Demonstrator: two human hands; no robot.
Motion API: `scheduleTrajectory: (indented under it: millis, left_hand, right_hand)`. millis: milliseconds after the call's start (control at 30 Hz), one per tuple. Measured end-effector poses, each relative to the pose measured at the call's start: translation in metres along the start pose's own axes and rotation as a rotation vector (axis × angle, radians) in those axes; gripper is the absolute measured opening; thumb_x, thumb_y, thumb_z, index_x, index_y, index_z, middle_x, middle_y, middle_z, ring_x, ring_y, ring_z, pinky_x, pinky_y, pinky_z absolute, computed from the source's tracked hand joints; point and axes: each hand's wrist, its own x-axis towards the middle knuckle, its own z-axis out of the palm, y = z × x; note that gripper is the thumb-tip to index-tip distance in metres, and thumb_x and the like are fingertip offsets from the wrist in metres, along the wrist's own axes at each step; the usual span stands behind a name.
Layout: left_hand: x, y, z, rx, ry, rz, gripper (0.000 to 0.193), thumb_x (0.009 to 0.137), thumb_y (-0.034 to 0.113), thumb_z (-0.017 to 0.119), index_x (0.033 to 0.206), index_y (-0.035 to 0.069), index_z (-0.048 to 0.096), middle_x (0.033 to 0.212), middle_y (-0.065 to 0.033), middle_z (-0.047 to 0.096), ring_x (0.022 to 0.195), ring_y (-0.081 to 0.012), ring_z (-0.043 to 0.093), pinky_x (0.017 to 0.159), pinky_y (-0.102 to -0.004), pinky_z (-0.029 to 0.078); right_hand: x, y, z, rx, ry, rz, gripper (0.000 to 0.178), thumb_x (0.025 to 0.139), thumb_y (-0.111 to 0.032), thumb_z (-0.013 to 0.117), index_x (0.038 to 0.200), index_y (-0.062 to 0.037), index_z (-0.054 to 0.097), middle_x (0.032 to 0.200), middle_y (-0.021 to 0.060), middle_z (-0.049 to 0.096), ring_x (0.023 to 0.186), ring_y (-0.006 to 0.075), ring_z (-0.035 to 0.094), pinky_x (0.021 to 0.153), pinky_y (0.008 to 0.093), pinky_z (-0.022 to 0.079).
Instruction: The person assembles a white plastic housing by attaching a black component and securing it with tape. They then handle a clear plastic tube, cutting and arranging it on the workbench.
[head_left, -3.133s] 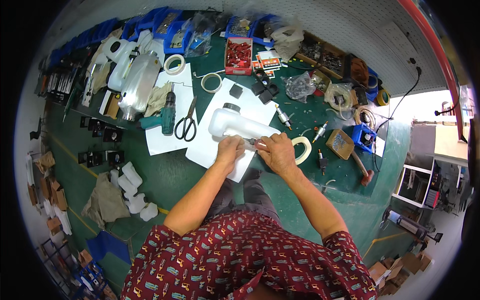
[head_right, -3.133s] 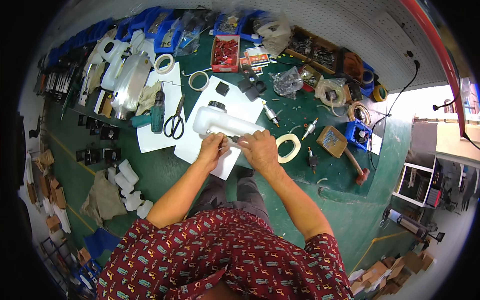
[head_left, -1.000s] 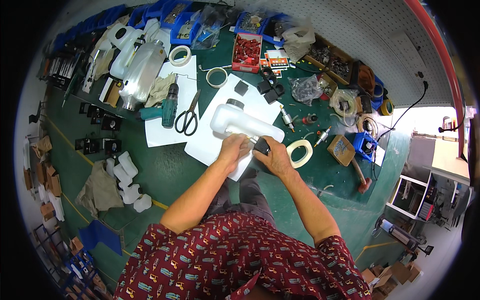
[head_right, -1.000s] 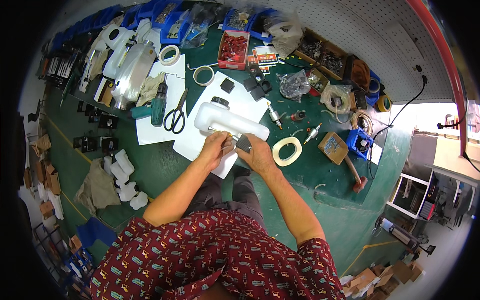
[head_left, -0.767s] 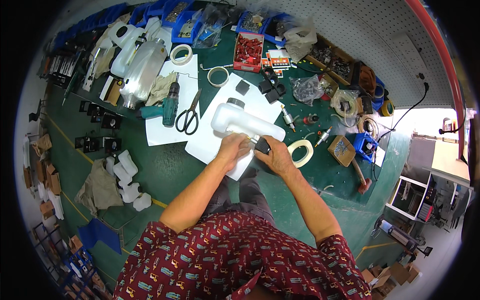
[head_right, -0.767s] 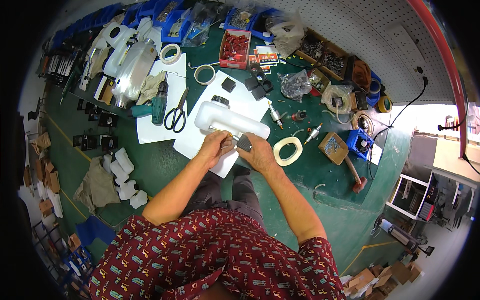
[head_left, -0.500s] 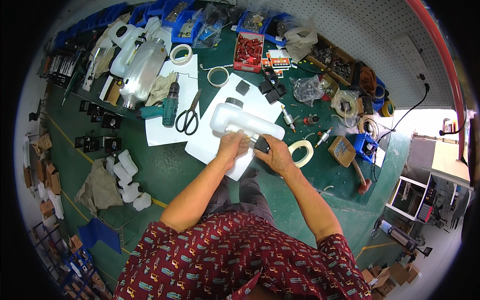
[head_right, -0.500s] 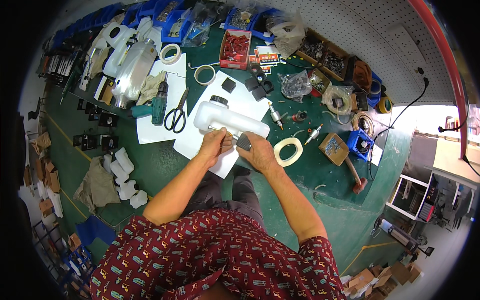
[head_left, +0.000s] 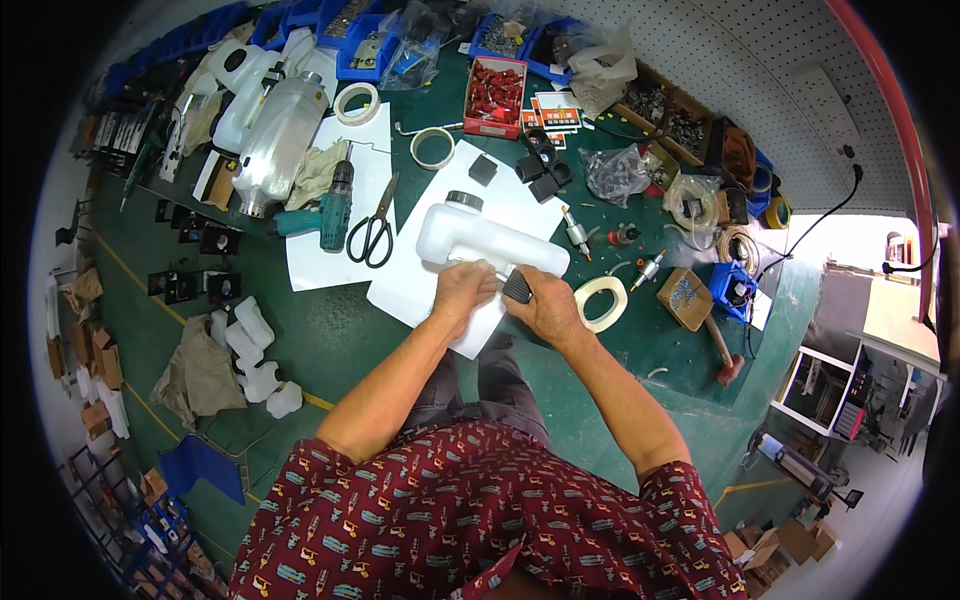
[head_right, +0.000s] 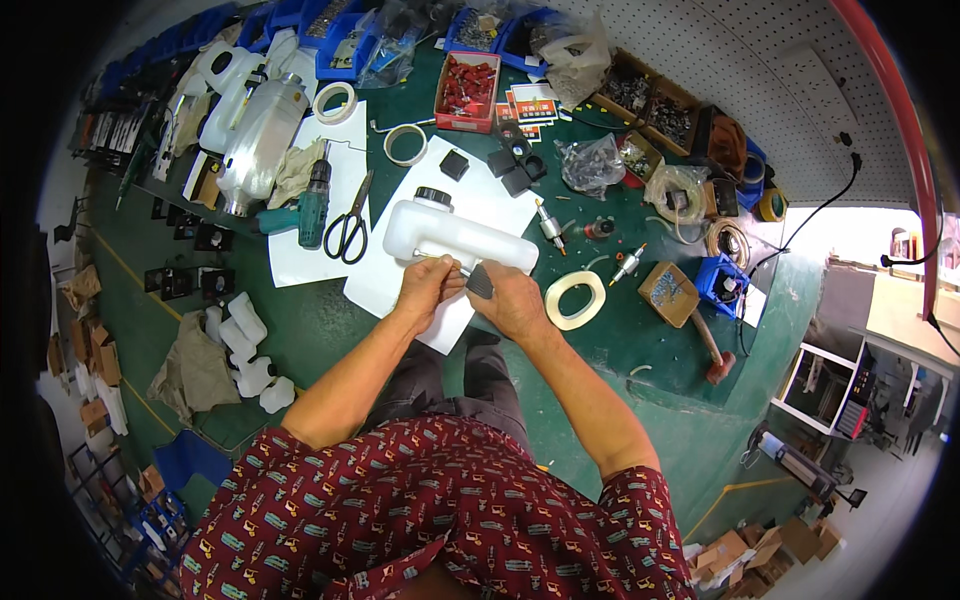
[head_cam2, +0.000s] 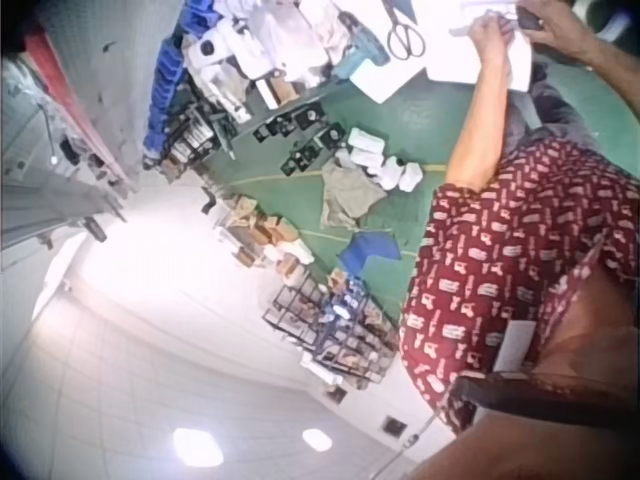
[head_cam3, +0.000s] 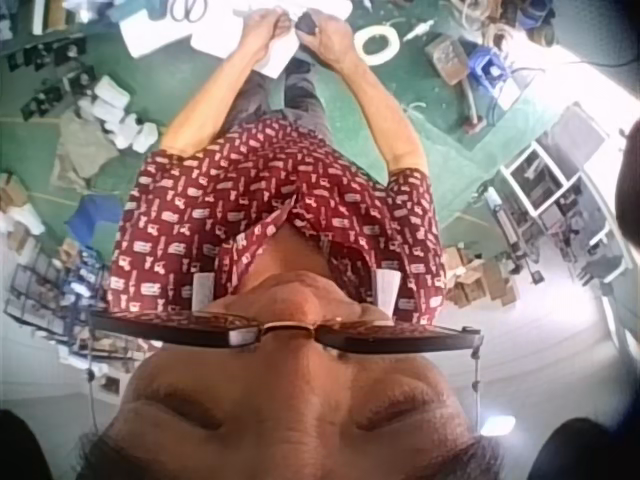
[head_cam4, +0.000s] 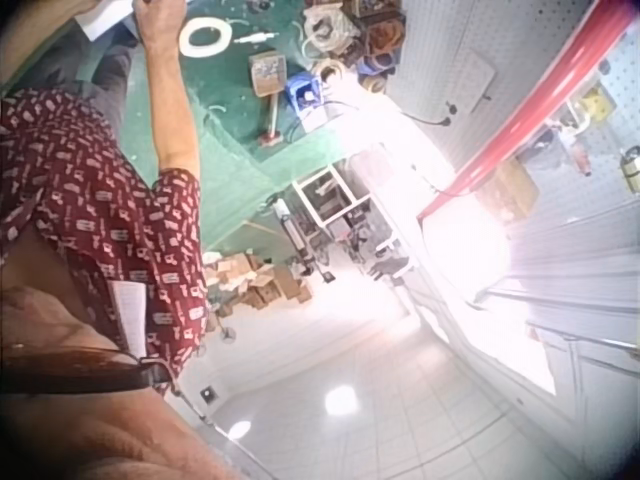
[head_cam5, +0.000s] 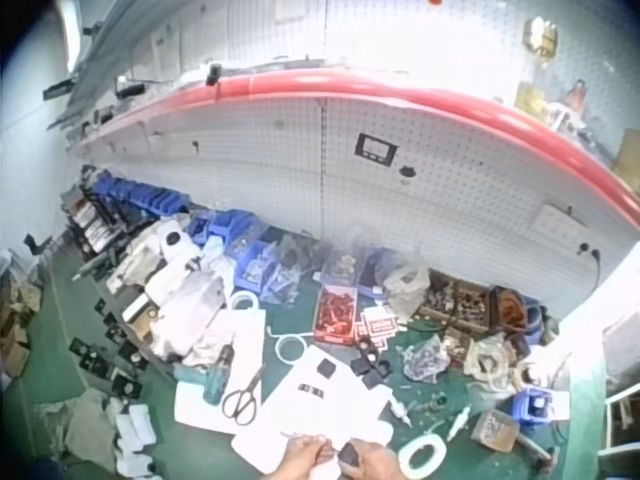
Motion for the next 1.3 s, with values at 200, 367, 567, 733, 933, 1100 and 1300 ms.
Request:
scheduleTrajectory:
  millis: [200, 367, 567, 733, 933, 1100, 1300]
  left_hand:
    - [0.002, -0.003, -0.005, 0.019, -0.029, 0.020, 0.022, 0.106, 0.023, 0.060, 0.104, 0.002, 0.067, 0.087, -0.0046, 0.068, 0.076, -0.0113, 0.068, 0.071, -0.0239, 0.058]
    - [-0.007, 0.010, -0.004, -0.009, 0.019, -0.092, 0.023, 0.106, 0.023, 0.059, 0.103, 0.002, 0.066, 0.088, -0.0063, 0.069, 0.074, -0.0120, 0.068, 0.069, -0.0250, 0.058]
    - [-0.001, 0.003, -0.007, -0.023, 0.069, 0.042, 0.027, 0.107, 0.022, 0.058, 0.097, -0.001, 0.065, 0.086, -0.0066, 0.068, 0.068, -0.0110, 0.061, 0.063, -0.0248, 0.054]
    - [0.001, 0.001, -0.009, -0.026, 0.053, 0.023, 0.024, 0.106, 0.020, 0.059, 0.097, -0.002, 0.065, 0.086, -0.0060, 0.067, 0.070, -0.0112, 0.063, 0.065, -0.0249, 0.056]
    - [0.008, -0.006, -0.021, 0.037, 0.005, 0.002, 0.028, 0.104, 0.023, 0.061, 0.114, -0.003, 0.064, 0.102, -0.0118, 0.071, 0.086, -0.0183, 0.070, 0.082, -0.0313, 0.059]
    - [0.002, 0.001, -0.011, 0.003, 0.033, 0.019, 0.020, 0.106, 0.017, 0.058, 0.097, -0.001, 0.063, 0.085, -0.0055, 0.066, 0.069, -0.0104, 0.063, 0.066, -0.0237, 0.057]
    - [0.001, 0.005, -0.011, 0.049, 0.005, 0.031, 0.022, 0.107, 0.016, 0.056, 0.093, 0.000, 0.061, 0.082, -0.0036, 0.063, 0.068, -0.0087, 0.060, 0.064, -0.0220, 0.054]
  right_hand:
    - [0.010, 0.000, 0.002, 0.002, -0.076, 0.010, 0.044, 0.081, -0.025, 0.078, 0.116, -0.0010, 0.066, 0.095, 0.0242, 0.071, 0.090, 0.0431, 0.069, 0.080, 0.0469, 0.056]
    - [0.001, 0.001, 0.001, 0.074, -0.032, -0.004, 0.040, 0.081, -0.026, 0.076, 0.112, -0.0021, 0.065, 0.096, 0.0244, 0.071, 0.092, 0.0440, 0.068, 0.081, 0.0485, 0.055]
    - [0.003, -0.006, -0.002, 0.086, -0.027, 0.012, 0.038, 0.081, -0.026, 0.076, 0.109, -0.0028, 0.064, 0.096, 0.0237, 0.070, 0.093, 0.0444, 0.067, 0.081, 0.0493, 0.054]
    - [0.004, -0.001, 0.002, 0.085, -0.044, 0.010, 0.041, 0.080, -0.026, 0.077, 0.111, -0.0024, 0.064, 0.095, 0.0240, 0.070, 0.093, 0.0441, 0.068, 0.081, 0.0480, 0.055]
    - [0.007, 0.002, 0.000, 0.042, -0.087, -0.013, 0.045, 0.079, -0.026, 0.079, 0.115, -0.0014, 0.065, 0.097, 0.0244, 0.071, 0.092, 0.0435, 0.069, 0.082, 0.0470, 0.056]
    - [0.006, 0.001, 0.001, 0.043, -0.041, -0.038, 0.037, 0.080, -0.025, 0.076, 0.107, -0.0037, 0.064, 0.092, 0.0231, 0.070, 0.092, 0.0439, 0.068, 0.080, 0.0496, 0.055]
    - [0.009, 0.005, 0.001, -0.005, -0.094, -0.055, 0.053, 0.078, -0.024, 0.081, 0.123, 0.0009, 0.066, 0.104, 0.0252, 0.071, 0.098, 0.0424, 0.070, 0.087, 0.0450, 0.056]
